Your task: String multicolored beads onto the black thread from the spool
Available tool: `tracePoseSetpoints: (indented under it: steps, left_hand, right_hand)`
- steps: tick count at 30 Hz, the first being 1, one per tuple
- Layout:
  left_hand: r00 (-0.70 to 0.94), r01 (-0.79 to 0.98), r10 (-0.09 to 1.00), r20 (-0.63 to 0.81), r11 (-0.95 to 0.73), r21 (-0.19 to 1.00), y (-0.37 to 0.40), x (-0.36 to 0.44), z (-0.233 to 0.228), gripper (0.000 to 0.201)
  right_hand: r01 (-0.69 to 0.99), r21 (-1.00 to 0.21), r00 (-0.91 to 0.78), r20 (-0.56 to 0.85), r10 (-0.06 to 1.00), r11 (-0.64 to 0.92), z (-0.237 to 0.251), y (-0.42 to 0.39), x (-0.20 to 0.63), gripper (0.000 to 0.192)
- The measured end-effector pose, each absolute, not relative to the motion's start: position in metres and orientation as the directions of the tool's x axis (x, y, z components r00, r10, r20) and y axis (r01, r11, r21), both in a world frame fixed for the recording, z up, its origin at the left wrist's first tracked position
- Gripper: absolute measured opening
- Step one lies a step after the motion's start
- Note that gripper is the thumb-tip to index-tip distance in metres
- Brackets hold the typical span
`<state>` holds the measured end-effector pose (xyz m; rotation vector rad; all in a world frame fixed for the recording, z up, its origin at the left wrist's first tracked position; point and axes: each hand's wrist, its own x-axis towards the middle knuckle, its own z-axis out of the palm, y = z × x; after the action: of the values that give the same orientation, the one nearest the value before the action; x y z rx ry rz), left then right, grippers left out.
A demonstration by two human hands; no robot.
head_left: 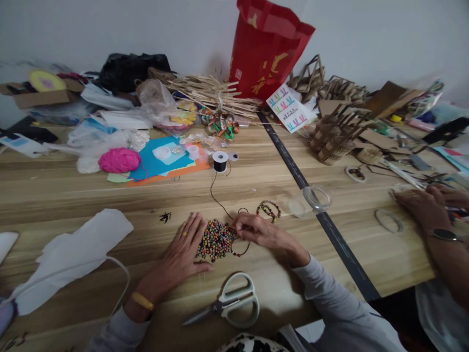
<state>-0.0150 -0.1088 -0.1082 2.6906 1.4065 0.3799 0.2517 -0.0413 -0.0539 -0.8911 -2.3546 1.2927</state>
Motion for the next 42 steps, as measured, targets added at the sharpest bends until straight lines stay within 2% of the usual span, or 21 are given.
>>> tracePoseSetpoints:
  steps: [3, 11, 16, 29, 38, 42]
  left_hand:
    - [0.561, 0.79, 0.812, 0.161, -0.584, 0.189, -0.104, -0.012, -0.108, 0.107]
    - [0.627, 0.737, 0.768, 0.132, -0.639, 0.221, -0.093, -0.005, -0.107, 0.106]
    - [0.66, 0.705, 0.746, 0.091, -0.656, 0.269, -0.087, 0.001, -0.105, 0.11]
    - [0.666, 0.675, 0.74, 0.095, -0.652, 0.345, -0.083, 0.0, -0.106, 0.104]
    - [0.636, 0.666, 0.762, 0.126, -0.624, 0.408, -0.085, -0.004, -0.109, 0.103]
    - [0.591, 0.657, 0.797, 0.121, -0.563, 0.502, -0.088, -0.006, -0.103, 0.089]
  right_hand:
    - [0.36, -0.816, -0.762, 0.022, 0.647, 0.452, -0.053, -0.047, 0.244, 0.012]
    - [0.461, -0.727, -0.727, 0.02, 0.686, 0.51, -0.062, -0.05, 0.229, 0.01]
    - [0.456, -0.718, -0.723, 0.046, 0.69, 0.526, -0.068, -0.051, 0.221, 0.01]
    - [0.421, -0.7, -0.741, 0.101, 0.663, 0.577, -0.076, -0.048, 0.202, 0.008]
    - [0.421, -0.763, -0.731, 0.035, 0.681, 0.491, -0.057, -0.052, 0.206, 0.01]
    - [0.42, -0.779, -0.711, 0.036, 0.702, 0.465, -0.05, -0.054, 0.215, 0.012]
